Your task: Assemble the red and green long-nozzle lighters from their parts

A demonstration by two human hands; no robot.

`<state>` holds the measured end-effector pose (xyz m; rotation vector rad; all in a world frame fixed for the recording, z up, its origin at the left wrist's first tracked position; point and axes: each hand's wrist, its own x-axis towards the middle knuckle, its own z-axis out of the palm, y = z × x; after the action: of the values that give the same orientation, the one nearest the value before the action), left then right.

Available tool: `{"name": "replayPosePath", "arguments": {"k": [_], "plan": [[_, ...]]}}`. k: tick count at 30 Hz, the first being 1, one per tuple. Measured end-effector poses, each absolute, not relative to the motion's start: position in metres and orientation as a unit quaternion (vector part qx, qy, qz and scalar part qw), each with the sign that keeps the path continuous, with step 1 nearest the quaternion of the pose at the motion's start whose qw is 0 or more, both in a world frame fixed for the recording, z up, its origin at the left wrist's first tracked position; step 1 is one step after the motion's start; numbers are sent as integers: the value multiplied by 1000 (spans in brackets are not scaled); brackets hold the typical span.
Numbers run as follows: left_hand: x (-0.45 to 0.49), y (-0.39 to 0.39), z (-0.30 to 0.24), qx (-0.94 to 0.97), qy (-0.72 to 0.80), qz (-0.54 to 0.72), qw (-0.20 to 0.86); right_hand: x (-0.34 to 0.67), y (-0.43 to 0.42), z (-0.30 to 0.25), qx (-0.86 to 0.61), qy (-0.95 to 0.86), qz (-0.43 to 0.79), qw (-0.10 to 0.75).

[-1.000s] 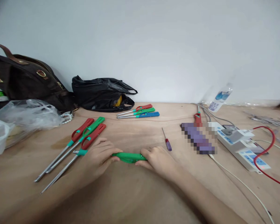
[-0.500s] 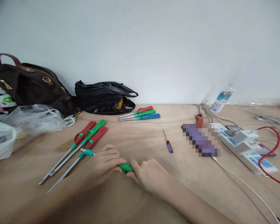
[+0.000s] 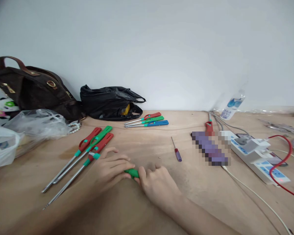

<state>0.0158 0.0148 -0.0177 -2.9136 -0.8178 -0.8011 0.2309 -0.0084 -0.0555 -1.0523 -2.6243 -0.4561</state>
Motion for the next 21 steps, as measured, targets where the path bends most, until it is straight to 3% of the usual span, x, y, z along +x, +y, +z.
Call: {"name": "replayPosePath", "arguments": {"k": [3, 6, 9, 11, 13, 21], "plan": [[5, 20, -15, -903, -315, -291, 32, 233, -7, -57, -379, -898, -175, 139], [-4, 28, -9, -786, -430, -444, 4, 235, -5, -56, -394, -885, -196, 155], [-3, 33, -7, -611, -494, -582, -211, 237, -3, -54, -405, -875, -203, 168], [1, 35, -9, -516, -477, -595, -390, 237, -2, -54, -418, -867, -207, 177], [5, 35, -13, -464, -445, -583, -496, 237, -2, -54, -432, -856, -215, 185], [8, 37, -20, -382, -407, -602, -571, 237, -3, -53, -445, -856, -190, 183]]}}
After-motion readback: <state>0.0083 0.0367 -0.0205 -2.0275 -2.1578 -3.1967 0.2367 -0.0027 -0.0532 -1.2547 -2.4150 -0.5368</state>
